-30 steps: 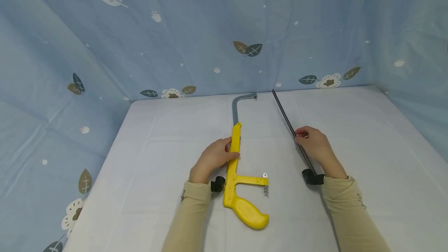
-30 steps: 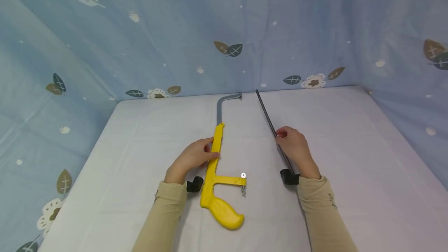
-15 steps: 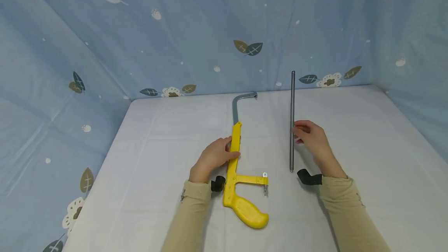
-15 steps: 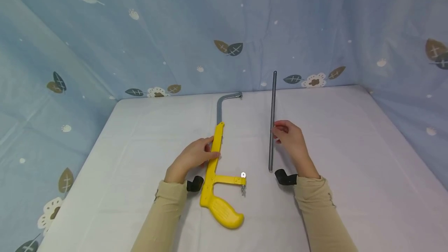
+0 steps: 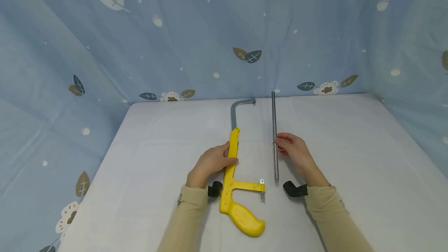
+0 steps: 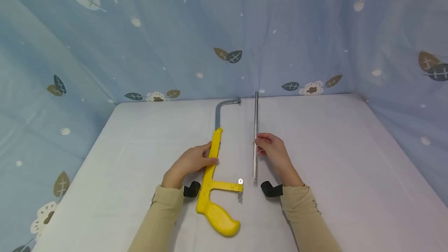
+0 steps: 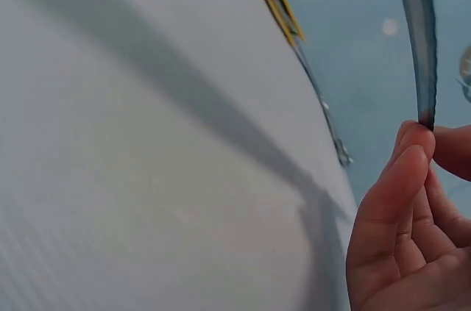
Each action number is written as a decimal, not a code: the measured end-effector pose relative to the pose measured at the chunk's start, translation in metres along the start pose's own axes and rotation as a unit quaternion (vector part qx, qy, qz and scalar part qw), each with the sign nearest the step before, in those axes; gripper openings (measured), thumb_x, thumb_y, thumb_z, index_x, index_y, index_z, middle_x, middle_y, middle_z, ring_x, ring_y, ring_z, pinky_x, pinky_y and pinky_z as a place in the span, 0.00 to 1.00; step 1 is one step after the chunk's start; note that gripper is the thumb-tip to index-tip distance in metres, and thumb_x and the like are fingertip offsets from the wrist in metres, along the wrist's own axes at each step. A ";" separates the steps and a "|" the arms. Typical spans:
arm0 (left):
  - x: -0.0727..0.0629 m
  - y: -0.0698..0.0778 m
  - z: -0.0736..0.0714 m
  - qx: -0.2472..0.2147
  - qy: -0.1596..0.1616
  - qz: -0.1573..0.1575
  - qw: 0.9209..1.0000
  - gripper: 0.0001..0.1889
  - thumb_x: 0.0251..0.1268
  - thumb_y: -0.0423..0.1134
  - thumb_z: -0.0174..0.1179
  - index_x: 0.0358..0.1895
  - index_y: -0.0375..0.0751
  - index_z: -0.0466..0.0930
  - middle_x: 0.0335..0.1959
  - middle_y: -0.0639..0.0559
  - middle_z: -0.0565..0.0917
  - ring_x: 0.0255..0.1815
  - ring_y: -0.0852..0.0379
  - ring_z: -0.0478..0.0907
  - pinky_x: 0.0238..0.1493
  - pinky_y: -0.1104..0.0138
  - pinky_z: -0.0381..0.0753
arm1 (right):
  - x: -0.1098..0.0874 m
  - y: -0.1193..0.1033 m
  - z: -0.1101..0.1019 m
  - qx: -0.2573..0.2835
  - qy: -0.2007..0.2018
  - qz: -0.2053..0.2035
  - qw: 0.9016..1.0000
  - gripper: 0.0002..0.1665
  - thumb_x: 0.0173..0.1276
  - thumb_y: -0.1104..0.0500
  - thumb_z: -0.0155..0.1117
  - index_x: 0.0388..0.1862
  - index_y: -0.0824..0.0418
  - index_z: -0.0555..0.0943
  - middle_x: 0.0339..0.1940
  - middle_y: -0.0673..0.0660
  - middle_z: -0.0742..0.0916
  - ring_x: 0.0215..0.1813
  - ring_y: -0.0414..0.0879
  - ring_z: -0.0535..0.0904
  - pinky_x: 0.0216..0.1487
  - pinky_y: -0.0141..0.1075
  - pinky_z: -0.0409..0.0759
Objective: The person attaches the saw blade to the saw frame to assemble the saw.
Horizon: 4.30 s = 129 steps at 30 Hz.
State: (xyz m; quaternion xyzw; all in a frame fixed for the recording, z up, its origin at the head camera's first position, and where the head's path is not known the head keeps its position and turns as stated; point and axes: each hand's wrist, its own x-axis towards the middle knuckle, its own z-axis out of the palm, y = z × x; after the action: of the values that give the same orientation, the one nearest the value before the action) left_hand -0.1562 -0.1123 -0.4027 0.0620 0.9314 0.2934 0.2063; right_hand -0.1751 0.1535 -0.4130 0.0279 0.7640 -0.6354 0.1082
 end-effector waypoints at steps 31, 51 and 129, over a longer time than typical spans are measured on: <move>0.000 0.004 -0.001 -0.010 -0.017 -0.009 1.000 0.41 0.54 0.57 0.57 0.69 0.49 0.51 0.23 0.53 0.73 0.18 0.56 0.69 0.26 0.66 0.66 | 0.006 0.008 0.023 0.030 -0.050 0.015 0.998 0.25 0.63 0.59 0.57 0.57 0.66 0.69 0.48 0.62 0.78 0.34 0.42 0.74 0.33 0.31 0.76; 0.001 0.005 -0.002 -0.009 -0.019 -0.015 1.000 0.41 0.54 0.56 0.58 0.70 0.49 0.50 0.19 0.52 0.73 0.15 0.56 0.70 0.21 0.66 0.65 | 0.009 0.011 0.024 0.014 -0.044 0.008 0.999 0.25 0.62 0.59 0.58 0.57 0.67 0.70 0.47 0.62 0.79 0.34 0.43 0.76 0.33 0.32 0.76; 0.014 0.010 -0.007 0.012 -0.004 -0.022 1.000 0.41 0.55 0.57 0.56 0.70 0.49 0.49 0.21 0.51 0.71 0.18 0.56 0.68 0.23 0.67 0.65 | 0.019 -0.002 0.029 -0.115 -0.048 -0.010 0.992 0.24 0.61 0.61 0.59 0.58 0.59 0.70 0.40 0.57 0.80 0.19 0.45 0.73 0.22 0.36 0.75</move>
State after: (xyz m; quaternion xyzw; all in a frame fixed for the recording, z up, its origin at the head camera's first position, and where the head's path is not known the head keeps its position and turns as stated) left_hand -0.1718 -0.1050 -0.3964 0.0451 0.9351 0.2776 0.2157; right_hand -0.1908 0.1232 -0.4197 -0.0234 0.8263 -0.5448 0.1409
